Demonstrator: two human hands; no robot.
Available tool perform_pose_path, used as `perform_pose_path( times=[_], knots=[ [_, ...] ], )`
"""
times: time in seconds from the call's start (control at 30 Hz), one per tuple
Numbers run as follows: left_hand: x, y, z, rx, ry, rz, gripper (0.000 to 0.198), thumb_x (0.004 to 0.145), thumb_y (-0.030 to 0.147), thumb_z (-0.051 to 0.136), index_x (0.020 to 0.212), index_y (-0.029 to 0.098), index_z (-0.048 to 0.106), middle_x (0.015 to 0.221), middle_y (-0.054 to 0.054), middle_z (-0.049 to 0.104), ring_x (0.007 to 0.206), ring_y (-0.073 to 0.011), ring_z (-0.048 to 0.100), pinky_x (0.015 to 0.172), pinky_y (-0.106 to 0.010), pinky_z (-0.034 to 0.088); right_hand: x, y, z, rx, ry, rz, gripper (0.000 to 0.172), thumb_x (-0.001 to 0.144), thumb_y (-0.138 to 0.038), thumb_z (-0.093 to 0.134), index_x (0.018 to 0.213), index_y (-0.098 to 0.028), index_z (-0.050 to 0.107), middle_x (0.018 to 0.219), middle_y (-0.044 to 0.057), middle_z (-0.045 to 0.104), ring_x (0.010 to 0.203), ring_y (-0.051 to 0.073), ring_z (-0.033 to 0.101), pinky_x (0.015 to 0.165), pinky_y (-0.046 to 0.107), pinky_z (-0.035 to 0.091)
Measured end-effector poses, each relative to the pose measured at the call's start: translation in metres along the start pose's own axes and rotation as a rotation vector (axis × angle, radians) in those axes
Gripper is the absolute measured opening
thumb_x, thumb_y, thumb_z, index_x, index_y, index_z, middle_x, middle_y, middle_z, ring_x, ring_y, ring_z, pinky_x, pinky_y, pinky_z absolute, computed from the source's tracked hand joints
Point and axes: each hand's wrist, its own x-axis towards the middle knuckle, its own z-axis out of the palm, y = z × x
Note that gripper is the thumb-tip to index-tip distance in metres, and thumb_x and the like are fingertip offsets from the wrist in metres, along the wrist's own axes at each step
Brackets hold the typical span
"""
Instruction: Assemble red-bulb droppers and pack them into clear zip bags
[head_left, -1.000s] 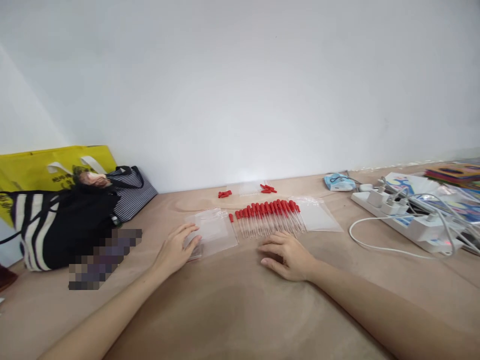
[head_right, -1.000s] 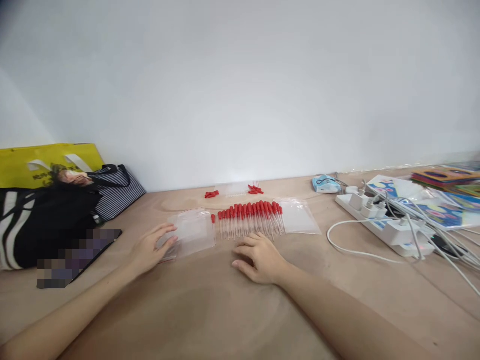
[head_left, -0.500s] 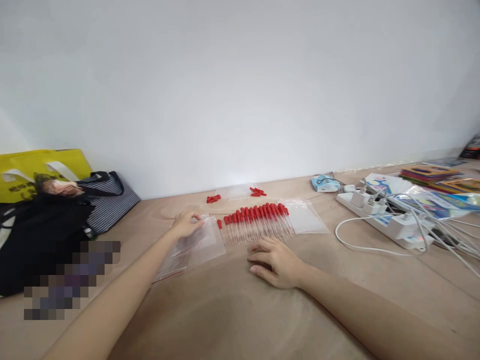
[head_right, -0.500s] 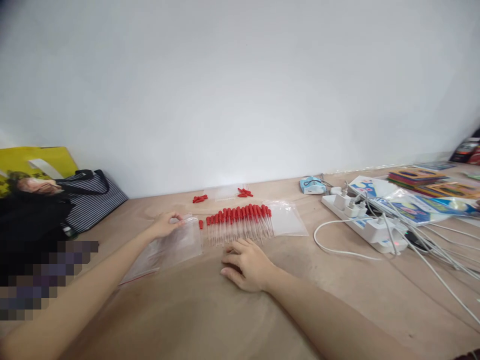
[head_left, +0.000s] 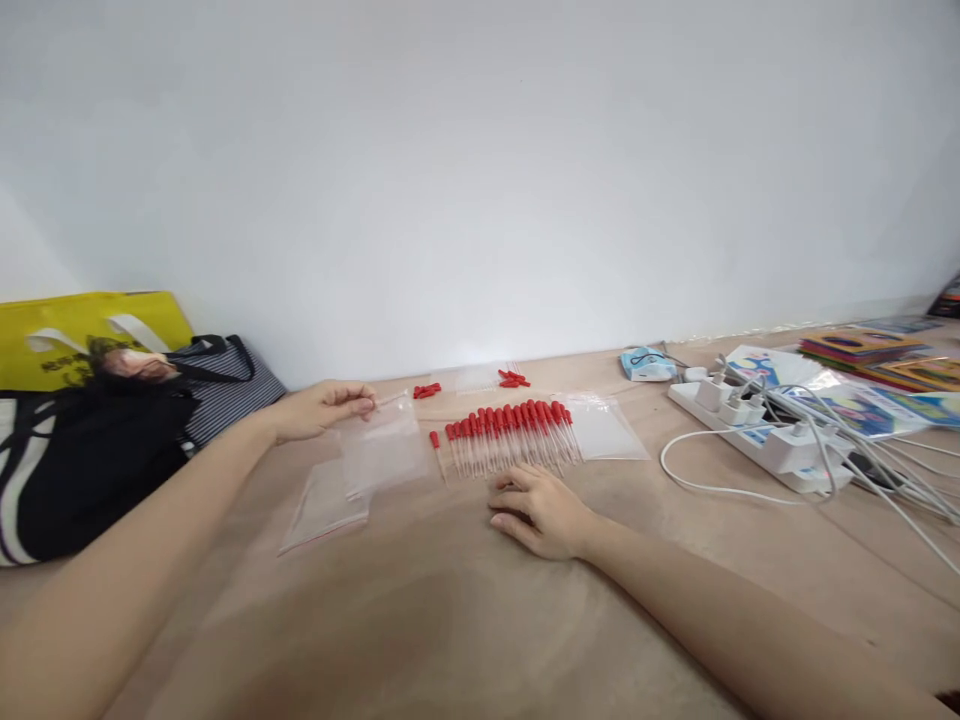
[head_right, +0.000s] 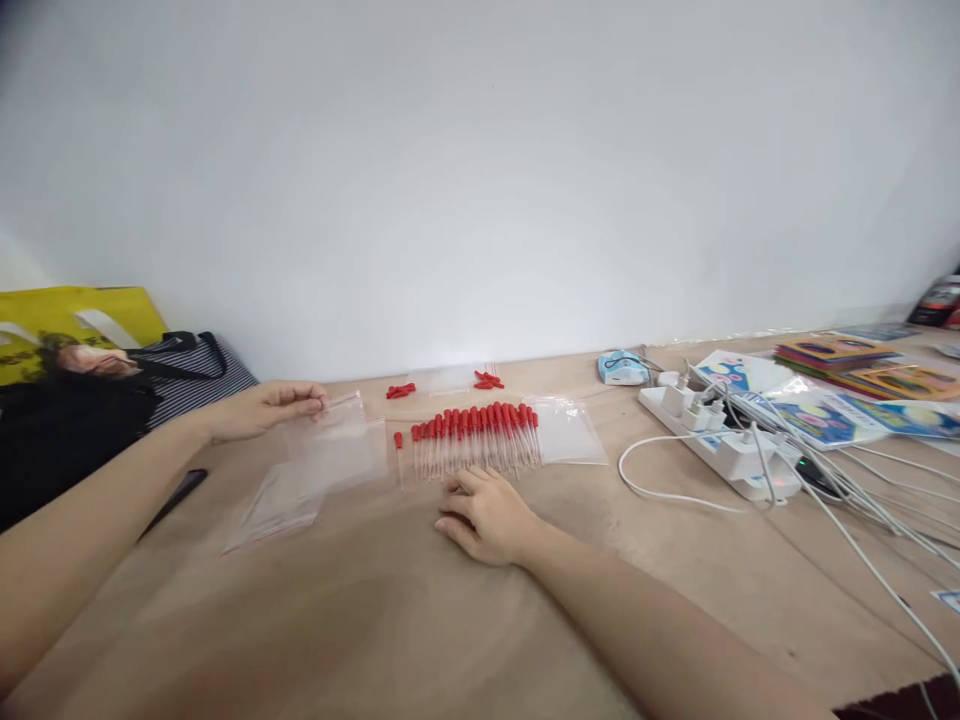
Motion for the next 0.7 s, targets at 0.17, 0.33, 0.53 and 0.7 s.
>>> perform_pose_path(
  times=[0.17, 0.33, 0.53, 0.7],
  knots=[
    [-0.028, 0.042, 0.038, 0.006, -0.612, 0.317, 0.013, 0.069, 0.034, 0.06, 0.067, 0.022, 0.063, 0.074, 0.002, 0.063, 0.08, -0.0168, 0.054, 0.075, -0.023, 0.039, -0.002, 0.001, 0.002, -0.032, 0.016, 0.012, 0.022, 0.084, -0.026, 0.042, 0.092, -0.02, 0.061, 0.097, 0.006, 0.056, 0.087, 0.016, 0.049, 0.076, 0.031, 0.037],
    [-0.04, 0.059, 0.114, 0.139, -0.373, 0.806, 0.024, 0.078, 0.01, 0.044, 0.069, 0.022, 0.063, 0.099, -0.003, 0.06, 0.099, -0.0198, 0.047, 0.094, -0.038, 0.023, -0.003, 0.008, 0.006, -0.058, 0.061, 0.117, 0.02, 0.083, -0.02, 0.041, 0.087, -0.017, 0.06, 0.091, 0.006, 0.058, 0.086, 0.017, 0.05, 0.075, 0.032, 0.037],
    [-0.054, 0.037, 0.122, 0.051, -0.167, 0.739, 0.024, 0.084, 0.019, 0.041, 0.102, 0.024, 0.056, 0.11, -0.006, 0.053, 0.105, -0.0208, 0.044, 0.093, -0.038, 0.03, -0.007, 0.022, -0.001, 0.044, 0.123, 0.235, 0.016, 0.076, -0.013, 0.047, 0.085, -0.017, 0.06, 0.079, 0.005, 0.057, 0.076, 0.015, 0.052, 0.068, 0.028, 0.04],
    [-0.084, -0.009, 0.103, -0.076, -0.133, 0.43, 0.033, 0.081, 0.032, 0.048, 0.112, 0.023, 0.048, 0.114, -0.008, 0.051, 0.106, -0.023, 0.044, 0.092, -0.037, 0.034, -0.008, 0.017, -0.011, 0.181, 0.051, 0.104, 0.017, 0.08, -0.026, 0.048, 0.086, -0.018, 0.062, 0.078, 0.005, 0.057, 0.077, 0.015, 0.051, 0.07, 0.029, 0.041]
  ],
)
